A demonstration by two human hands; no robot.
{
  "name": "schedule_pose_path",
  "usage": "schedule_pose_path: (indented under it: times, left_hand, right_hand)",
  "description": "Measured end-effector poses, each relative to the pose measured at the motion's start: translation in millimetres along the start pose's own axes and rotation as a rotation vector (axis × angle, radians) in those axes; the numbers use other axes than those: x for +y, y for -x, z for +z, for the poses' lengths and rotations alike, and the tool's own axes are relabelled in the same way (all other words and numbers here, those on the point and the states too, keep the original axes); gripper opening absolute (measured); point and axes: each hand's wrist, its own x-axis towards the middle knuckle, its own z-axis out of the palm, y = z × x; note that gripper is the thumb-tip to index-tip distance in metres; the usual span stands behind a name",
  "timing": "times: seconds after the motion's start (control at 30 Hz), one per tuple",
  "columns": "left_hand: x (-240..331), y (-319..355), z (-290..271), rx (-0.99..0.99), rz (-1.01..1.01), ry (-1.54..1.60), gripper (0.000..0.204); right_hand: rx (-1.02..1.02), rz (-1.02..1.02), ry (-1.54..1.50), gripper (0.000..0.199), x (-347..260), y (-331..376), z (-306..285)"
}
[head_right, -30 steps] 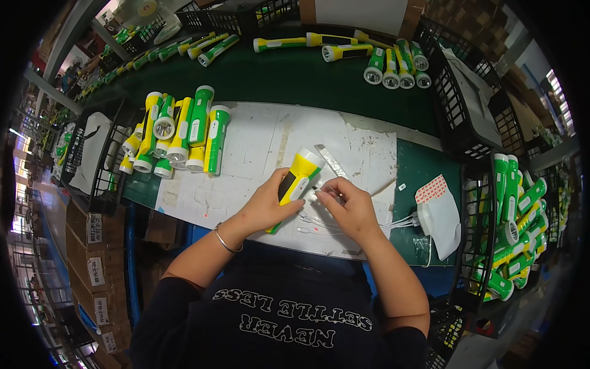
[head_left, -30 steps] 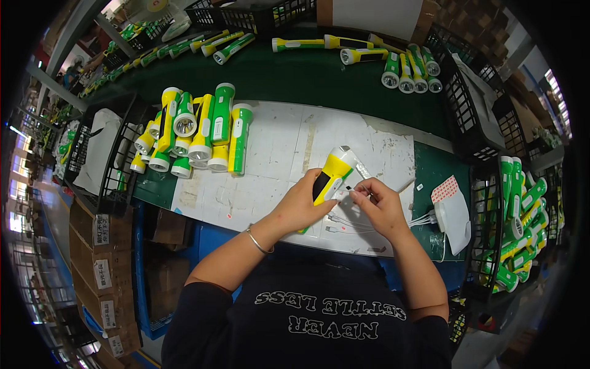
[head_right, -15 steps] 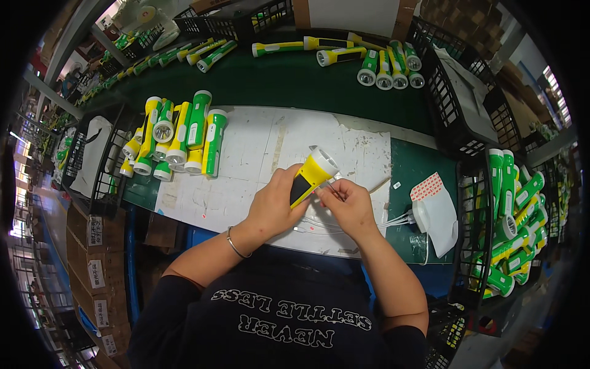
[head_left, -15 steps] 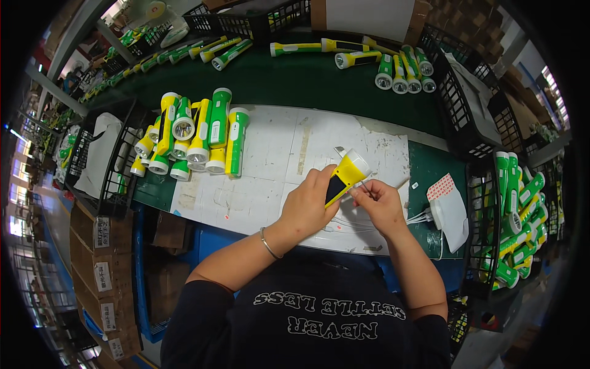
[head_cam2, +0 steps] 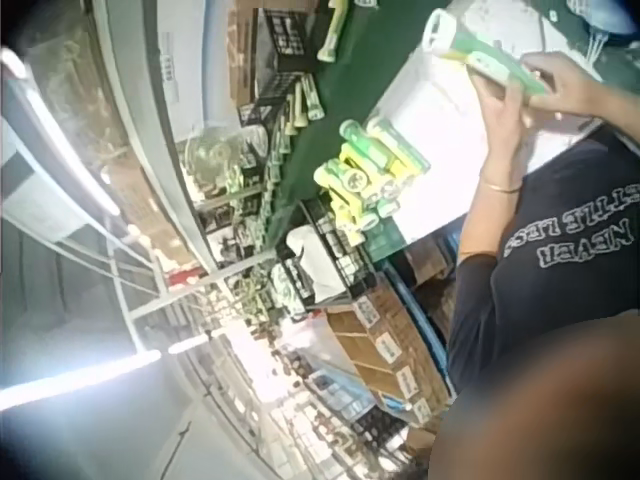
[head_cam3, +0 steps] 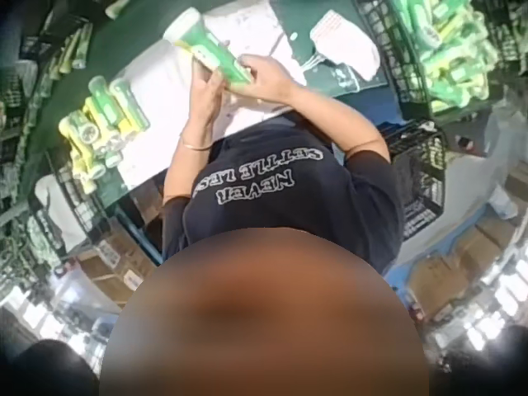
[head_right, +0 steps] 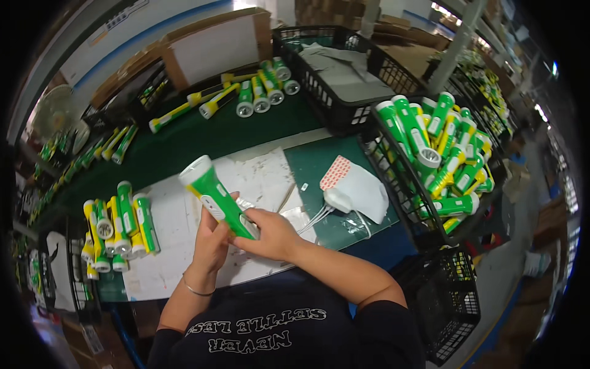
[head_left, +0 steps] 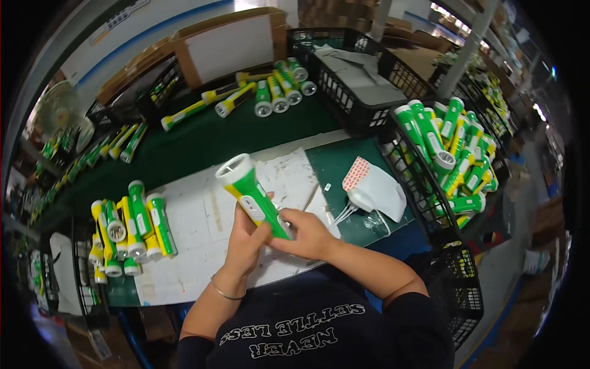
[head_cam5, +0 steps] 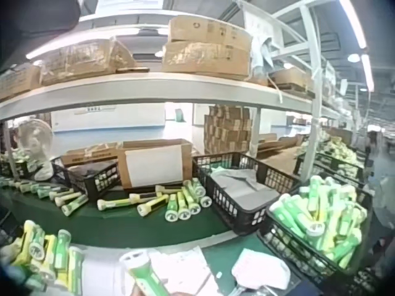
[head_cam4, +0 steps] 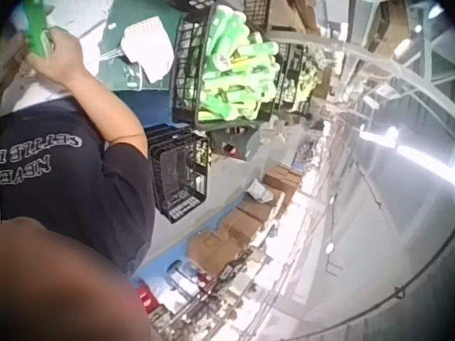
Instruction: Applying labels or stickers to flashlights on an industrial assembly line.
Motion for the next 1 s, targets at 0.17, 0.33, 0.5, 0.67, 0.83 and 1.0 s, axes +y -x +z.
schedule_pose_path:
  times: [0.17, 0.33, 0.5, 0.67, 0.83, 1.0]
  left_hand:
    - [7.2, -0.2, -21.7, 0.058, -0.085, 0.01, 0.065]
    - [-2.6, -3.2, -27.9, 0.068, -0.193, 0.038, 0.047]
    - [-7.3, -9.2, -31.9, 0.045, -0.225, 0.008, 0.044]
    - [-9.7, -9.2, -48.7, 0.116, -0.276, 0.006, 0.041]
    - [-4.5, -2.0, -66.3, 0.175, -0.241, -0.02, 0.04]
    - [7.1, 3.2, -85.5, 0.287, -0.253, -0.048, 0.037]
  right_hand:
    - [0.86, 0.174, 0.316, 0.039, 24.6, 42.9, -150.2]
    - [0.945, 0.696, 0.945, 0.063, 52.0, 108.8, -283.5]
    - [0.949, 0.838, 1.189, 0.066, 56.0, 98.1, -297.5]
    - [0.765, 0.026, 0.72, 0.039, 30.1, -40.8, -211.2]
    - [0.228, 0.119, 0.869, 0.056, 66.6, -186.7, -116.1]
    - [0.003, 0.432, 0.808, 0.072, 121.9, -275.5, -100.6]
